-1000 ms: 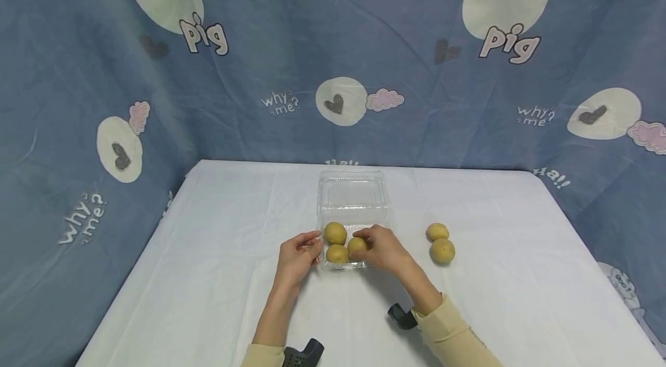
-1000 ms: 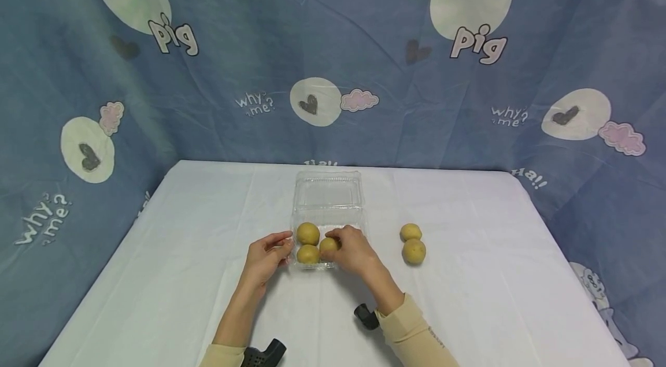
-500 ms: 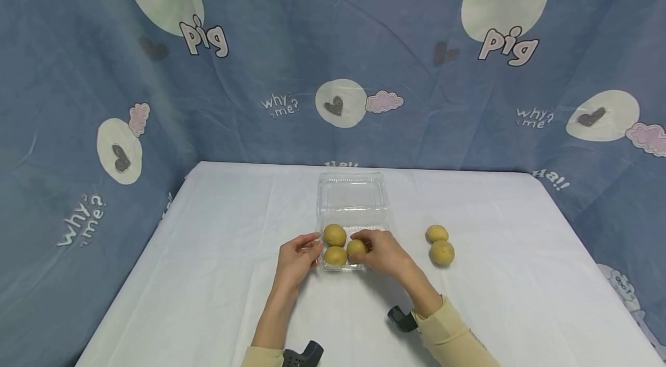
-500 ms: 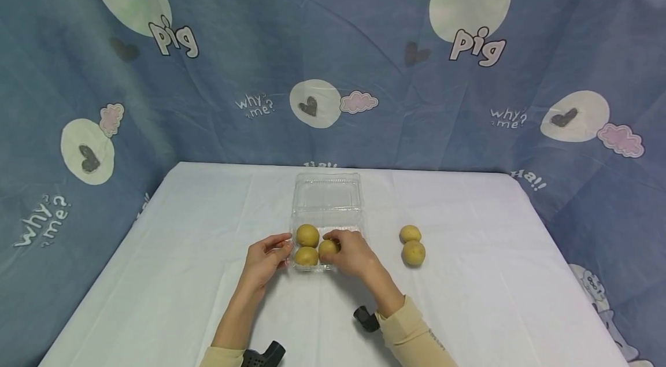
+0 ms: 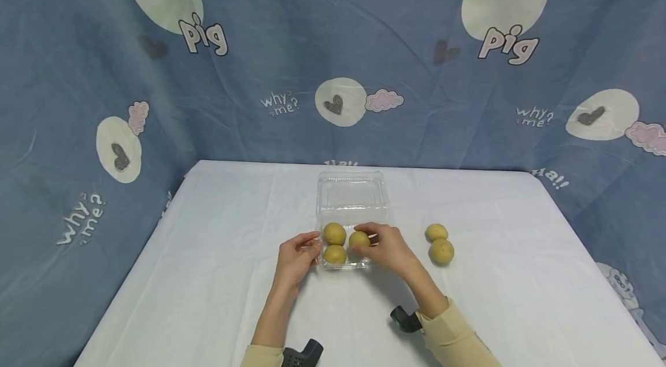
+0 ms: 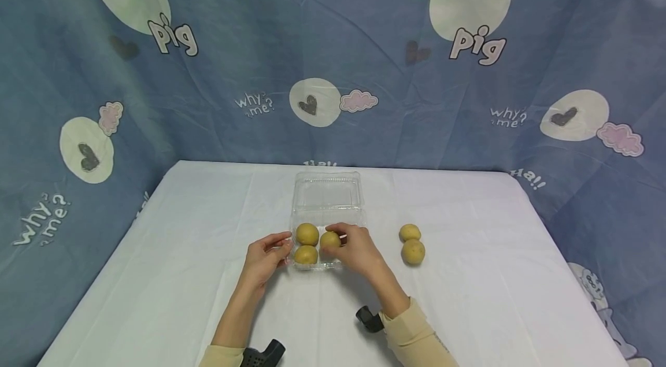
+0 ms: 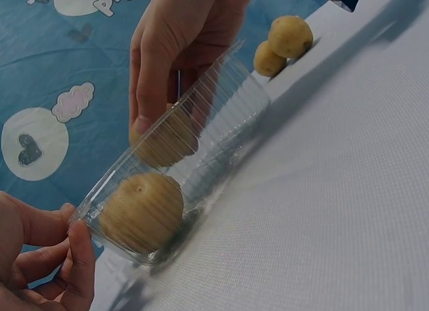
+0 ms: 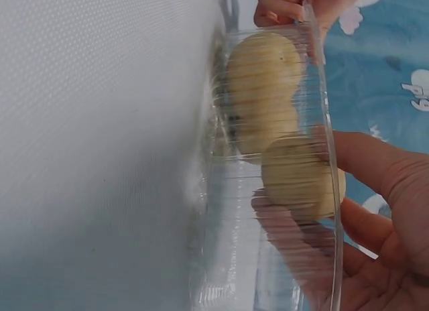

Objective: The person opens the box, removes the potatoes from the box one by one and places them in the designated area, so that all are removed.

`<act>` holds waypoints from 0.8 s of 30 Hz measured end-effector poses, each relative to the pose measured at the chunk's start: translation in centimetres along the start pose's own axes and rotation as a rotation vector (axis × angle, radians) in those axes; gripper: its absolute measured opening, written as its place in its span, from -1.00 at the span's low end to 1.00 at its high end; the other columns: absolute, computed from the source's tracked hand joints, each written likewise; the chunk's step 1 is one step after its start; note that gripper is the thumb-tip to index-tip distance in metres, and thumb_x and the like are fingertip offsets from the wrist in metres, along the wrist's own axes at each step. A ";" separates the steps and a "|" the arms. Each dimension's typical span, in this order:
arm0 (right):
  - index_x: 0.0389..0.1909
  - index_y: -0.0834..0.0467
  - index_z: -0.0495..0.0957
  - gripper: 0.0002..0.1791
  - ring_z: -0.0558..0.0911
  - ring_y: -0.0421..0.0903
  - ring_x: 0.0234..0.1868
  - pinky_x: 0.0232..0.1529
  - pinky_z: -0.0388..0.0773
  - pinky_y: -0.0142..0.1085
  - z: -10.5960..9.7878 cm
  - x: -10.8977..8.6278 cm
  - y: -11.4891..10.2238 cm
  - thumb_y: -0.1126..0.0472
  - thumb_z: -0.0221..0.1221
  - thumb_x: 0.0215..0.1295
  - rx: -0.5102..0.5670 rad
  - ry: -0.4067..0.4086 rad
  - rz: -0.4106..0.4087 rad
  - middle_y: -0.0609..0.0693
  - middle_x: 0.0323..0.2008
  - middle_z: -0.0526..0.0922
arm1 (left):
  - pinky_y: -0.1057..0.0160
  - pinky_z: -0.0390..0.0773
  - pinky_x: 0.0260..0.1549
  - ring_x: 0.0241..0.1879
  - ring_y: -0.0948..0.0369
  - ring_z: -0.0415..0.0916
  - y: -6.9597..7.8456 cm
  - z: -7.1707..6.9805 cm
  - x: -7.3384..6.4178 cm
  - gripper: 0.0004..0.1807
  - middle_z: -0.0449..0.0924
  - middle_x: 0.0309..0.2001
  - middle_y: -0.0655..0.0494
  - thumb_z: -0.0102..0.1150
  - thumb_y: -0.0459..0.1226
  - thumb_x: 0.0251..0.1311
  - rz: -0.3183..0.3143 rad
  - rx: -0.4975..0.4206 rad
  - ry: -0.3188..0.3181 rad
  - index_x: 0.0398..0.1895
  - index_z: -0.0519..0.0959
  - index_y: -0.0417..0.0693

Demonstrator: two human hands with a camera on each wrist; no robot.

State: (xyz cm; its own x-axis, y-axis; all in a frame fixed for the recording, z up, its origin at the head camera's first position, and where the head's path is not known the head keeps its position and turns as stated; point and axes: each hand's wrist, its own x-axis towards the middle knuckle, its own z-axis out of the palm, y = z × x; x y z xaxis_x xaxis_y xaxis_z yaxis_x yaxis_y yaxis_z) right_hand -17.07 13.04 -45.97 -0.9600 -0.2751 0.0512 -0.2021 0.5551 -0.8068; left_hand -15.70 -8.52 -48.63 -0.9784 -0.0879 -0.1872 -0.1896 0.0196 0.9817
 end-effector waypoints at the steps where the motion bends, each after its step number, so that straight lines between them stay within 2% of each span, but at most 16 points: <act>1: 0.05 0.27 0.60 -0.53 0.69 0.03 -0.18 -0.20 0.65 -0.23 -0.1 0.0 0.0 0.23 0.42 0.10 0.009 0.006 -0.003 0.12 -0.08 0.68 | 0.35 0.56 -0.51 -0.50 0.25 0.48 0.0 0.0 0.0 -0.71 0.54 -0.28 -0.02 0.25 -0.40 0.23 0.000 0.006 0.001 0.01 0.60 -0.32; 17: 0.07 0.25 0.60 -0.52 0.68 0.03 -0.15 -0.17 0.64 -0.19 -1.3 -0.9 0.0 0.16 0.40 0.14 0.046 0.047 0.003 0.07 -0.07 0.68 | 0.35 0.57 -0.52 -0.48 0.24 0.49 -0.1 0.0 0.1 -0.71 0.54 -0.29 -0.03 0.25 -0.40 0.24 0.001 0.000 0.003 0.01 0.60 -0.33; 24: 0.09 0.23 0.60 -0.51 0.68 0.03 -0.12 -0.18 0.64 -0.23 -1.8 -1.2 0.1 0.16 0.41 0.13 0.065 0.066 0.030 0.03 -0.07 0.68 | 0.34 0.57 -0.50 -0.46 0.24 0.49 -0.1 0.1 0.1 -0.71 0.54 -0.26 -0.03 0.25 -0.39 0.25 -0.007 0.011 0.011 0.01 0.60 -0.32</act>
State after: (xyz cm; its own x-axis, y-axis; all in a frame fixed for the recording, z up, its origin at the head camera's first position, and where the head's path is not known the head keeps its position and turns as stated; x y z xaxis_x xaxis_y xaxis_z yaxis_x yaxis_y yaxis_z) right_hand -16.25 14.80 -45.07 -0.9766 -0.2056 0.0630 -0.1618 0.5095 -0.8451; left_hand -15.78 -8.42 -48.77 -0.9760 -0.0988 -0.1940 -0.1978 0.0296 0.9798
